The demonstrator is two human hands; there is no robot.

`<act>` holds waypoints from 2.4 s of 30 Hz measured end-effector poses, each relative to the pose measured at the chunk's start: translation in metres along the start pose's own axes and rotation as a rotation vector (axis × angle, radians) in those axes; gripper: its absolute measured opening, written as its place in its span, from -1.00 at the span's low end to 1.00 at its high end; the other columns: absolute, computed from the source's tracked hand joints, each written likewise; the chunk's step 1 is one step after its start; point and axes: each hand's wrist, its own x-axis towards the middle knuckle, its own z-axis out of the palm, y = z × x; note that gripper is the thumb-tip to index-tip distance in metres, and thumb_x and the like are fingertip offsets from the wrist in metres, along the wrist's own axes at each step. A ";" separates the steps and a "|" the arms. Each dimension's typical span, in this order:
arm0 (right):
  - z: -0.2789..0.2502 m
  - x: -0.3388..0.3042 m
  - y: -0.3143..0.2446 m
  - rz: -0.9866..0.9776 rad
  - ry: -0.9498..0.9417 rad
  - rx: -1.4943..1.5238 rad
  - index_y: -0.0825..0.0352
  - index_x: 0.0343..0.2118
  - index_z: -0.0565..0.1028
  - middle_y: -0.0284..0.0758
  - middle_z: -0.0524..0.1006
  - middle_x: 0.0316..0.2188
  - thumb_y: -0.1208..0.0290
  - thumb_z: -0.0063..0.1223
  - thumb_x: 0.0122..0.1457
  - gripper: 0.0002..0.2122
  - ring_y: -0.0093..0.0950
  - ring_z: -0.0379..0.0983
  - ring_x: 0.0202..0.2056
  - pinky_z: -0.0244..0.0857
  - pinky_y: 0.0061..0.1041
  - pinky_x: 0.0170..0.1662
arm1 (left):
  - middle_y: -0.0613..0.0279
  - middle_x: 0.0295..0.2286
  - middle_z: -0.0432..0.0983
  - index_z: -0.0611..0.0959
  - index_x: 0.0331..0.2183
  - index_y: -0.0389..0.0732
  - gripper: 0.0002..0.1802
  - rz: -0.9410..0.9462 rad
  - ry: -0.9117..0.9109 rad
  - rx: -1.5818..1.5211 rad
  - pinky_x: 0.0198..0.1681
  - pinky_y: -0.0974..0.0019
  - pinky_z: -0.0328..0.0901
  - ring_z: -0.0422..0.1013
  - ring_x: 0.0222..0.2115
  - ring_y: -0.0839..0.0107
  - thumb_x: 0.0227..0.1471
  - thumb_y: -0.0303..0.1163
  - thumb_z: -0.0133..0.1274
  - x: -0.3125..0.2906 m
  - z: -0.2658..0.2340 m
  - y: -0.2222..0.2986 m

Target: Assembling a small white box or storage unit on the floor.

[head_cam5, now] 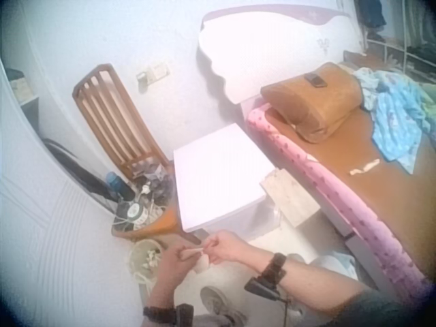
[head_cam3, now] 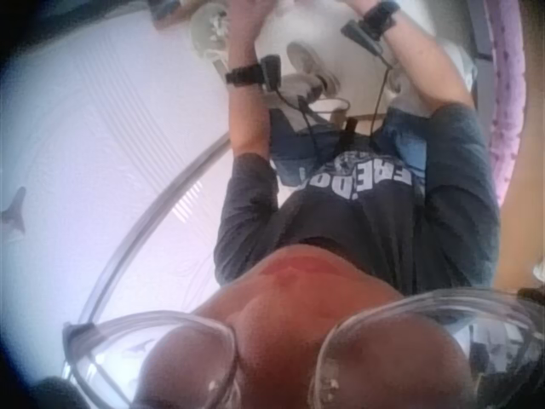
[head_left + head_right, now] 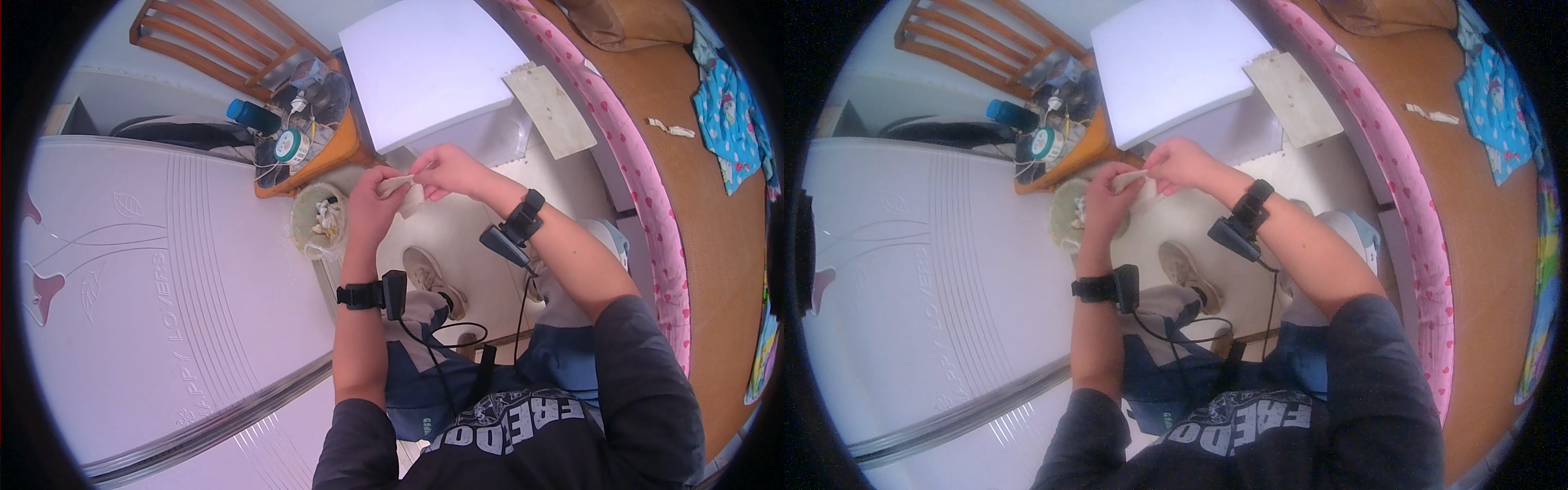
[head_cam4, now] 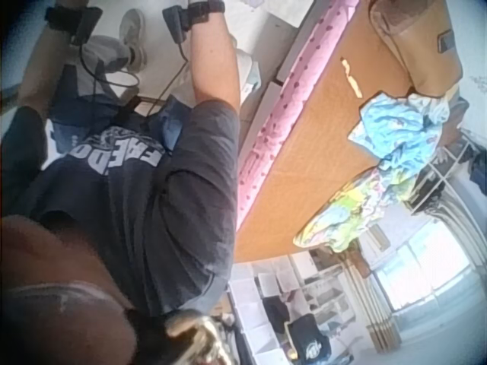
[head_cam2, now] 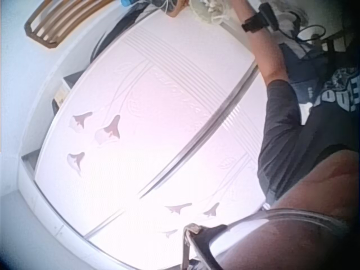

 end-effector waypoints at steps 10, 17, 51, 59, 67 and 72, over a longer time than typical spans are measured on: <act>-0.006 0.004 0.002 0.007 0.067 0.338 0.40 -0.32 0.39 -0.30 0.43 -0.49 0.56 -0.14 0.00 -0.84 -0.57 0.42 -0.51 0.38 -0.68 -0.41 | 0.16 -0.37 0.38 0.49 -0.30 -0.21 -0.66 0.355 -0.048 0.081 -0.24 0.36 0.21 0.33 -0.33 0.30 -0.25 -0.43 0.12 -0.006 0.003 0.019; 0.000 0.006 0.006 -0.043 0.018 0.163 0.38 -0.30 0.40 -0.31 0.43 -0.41 0.55 -0.08 -0.03 -0.81 -0.58 0.40 -0.50 0.34 -0.71 -0.39 | 0.19 -0.43 0.41 0.45 -0.30 -0.28 -0.74 0.075 -0.083 -0.139 -0.46 0.47 0.28 0.41 -0.48 0.46 -0.11 -0.41 0.04 -0.001 0.006 -0.002; 0.001 -0.001 -0.001 -0.002 0.069 0.094 0.32 -0.26 0.32 -0.27 0.47 -0.51 0.45 -0.12 0.04 -0.81 -0.51 0.47 -0.54 0.36 -0.66 -0.50 | 0.27 -0.40 0.43 0.51 -0.24 -0.19 -0.74 -0.043 -0.094 -0.390 -0.52 0.57 0.29 0.39 -0.55 0.57 -0.08 -0.45 0.01 0.000 0.003 0.005; 0.003 0.004 0.001 -0.009 0.043 0.070 0.33 -0.28 0.34 -0.30 0.46 -0.49 0.43 -0.13 0.04 -0.82 -0.54 0.46 -0.47 0.36 -0.63 -0.42 | 0.29 -0.46 0.44 0.54 -0.28 -0.20 -0.75 -0.052 -0.031 -0.355 -0.55 0.58 0.28 0.38 -0.56 0.59 -0.11 -0.40 0.06 0.002 0.005 -0.005; 0.005 0.006 0.007 -0.158 0.025 -0.048 0.36 -0.33 0.37 -0.33 0.44 -0.50 0.38 -0.01 0.02 -0.81 -0.59 0.43 -0.46 0.33 -0.65 -0.42 | 0.27 -0.54 0.45 0.54 -0.32 -0.25 -0.77 -0.095 -0.023 -0.322 -0.61 0.59 0.27 0.40 -0.64 0.56 -0.09 -0.38 0.05 0.001 0.002 -0.008; 0.007 0.001 0.009 -0.126 0.063 -0.100 0.34 -0.44 0.39 -0.37 0.43 -0.58 0.43 -0.05 0.04 -0.91 -0.63 0.40 -0.59 0.29 -0.68 -0.54 | 0.27 -0.55 0.44 0.54 -0.35 -0.29 -0.78 -0.148 -0.051 -0.396 -0.61 0.59 0.28 0.41 -0.64 0.56 -0.09 -0.37 0.06 -0.004 0.001 -0.002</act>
